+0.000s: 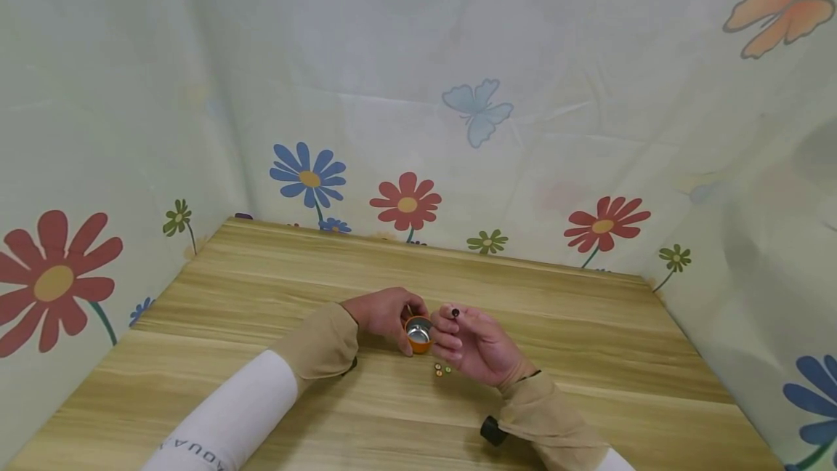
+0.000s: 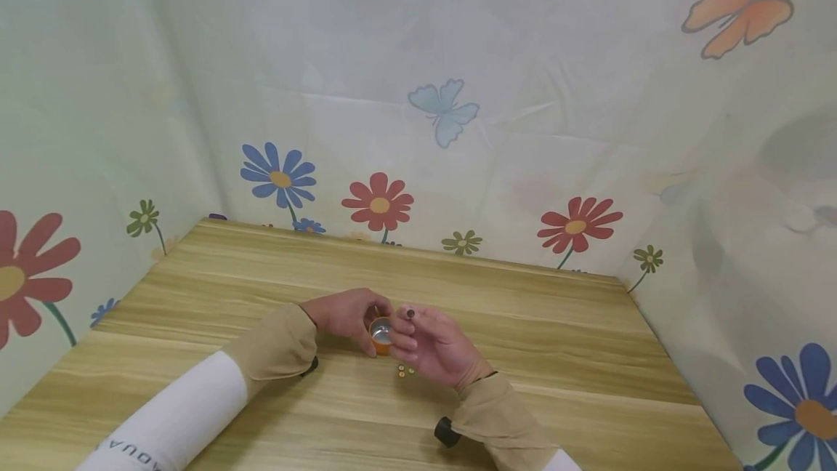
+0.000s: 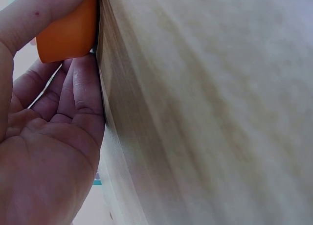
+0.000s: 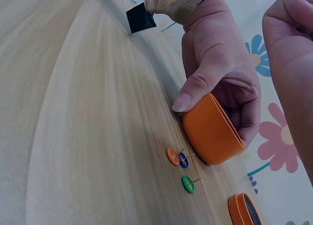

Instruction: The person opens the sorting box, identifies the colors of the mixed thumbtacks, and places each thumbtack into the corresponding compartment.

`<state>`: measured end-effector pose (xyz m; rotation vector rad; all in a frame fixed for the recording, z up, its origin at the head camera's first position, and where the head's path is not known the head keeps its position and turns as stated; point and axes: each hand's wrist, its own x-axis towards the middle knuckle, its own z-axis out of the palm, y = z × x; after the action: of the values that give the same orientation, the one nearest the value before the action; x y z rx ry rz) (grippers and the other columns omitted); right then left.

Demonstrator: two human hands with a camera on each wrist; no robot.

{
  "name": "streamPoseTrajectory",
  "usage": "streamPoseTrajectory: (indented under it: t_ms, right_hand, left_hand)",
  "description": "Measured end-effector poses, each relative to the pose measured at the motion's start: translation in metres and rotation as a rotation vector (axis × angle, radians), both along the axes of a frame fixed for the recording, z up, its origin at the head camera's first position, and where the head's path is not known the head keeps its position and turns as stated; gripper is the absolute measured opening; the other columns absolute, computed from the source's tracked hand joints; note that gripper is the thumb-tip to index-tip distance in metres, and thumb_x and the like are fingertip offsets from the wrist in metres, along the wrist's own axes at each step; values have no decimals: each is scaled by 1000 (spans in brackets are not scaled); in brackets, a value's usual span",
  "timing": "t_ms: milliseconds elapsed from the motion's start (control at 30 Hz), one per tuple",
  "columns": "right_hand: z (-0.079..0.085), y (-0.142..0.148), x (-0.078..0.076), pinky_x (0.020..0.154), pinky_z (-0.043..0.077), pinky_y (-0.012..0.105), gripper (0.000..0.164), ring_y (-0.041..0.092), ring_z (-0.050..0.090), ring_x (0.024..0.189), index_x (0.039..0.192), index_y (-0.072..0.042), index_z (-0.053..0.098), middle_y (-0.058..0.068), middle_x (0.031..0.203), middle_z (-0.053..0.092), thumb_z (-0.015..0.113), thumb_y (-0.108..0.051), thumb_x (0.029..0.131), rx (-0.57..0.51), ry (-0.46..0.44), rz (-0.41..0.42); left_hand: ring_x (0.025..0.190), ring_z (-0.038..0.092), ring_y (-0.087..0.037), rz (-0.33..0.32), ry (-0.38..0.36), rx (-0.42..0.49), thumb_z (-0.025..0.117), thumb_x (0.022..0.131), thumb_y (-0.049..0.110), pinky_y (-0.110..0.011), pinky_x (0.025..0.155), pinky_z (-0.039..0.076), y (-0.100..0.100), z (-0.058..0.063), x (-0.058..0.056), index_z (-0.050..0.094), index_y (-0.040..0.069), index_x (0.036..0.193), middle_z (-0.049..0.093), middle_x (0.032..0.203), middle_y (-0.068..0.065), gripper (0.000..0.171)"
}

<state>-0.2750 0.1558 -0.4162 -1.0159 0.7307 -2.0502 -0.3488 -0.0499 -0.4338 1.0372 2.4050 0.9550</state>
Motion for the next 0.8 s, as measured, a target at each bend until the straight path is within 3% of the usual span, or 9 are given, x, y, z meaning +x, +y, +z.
streamPoseTrajectory:
  t_ms: [800]
  right_hand:
    - [0, -1, -1, 64, 22, 27, 21, 12, 29, 68, 99, -12, 41, -1, 84, 28, 21, -17, 105, 0, -13, 6]
  left_hand:
    - [81, 57, -9, -12, 19, 4, 91, 58, 17, -23, 74, 47, 0, -2, -2, 60, 17, 103, 60, 92, 8, 55]
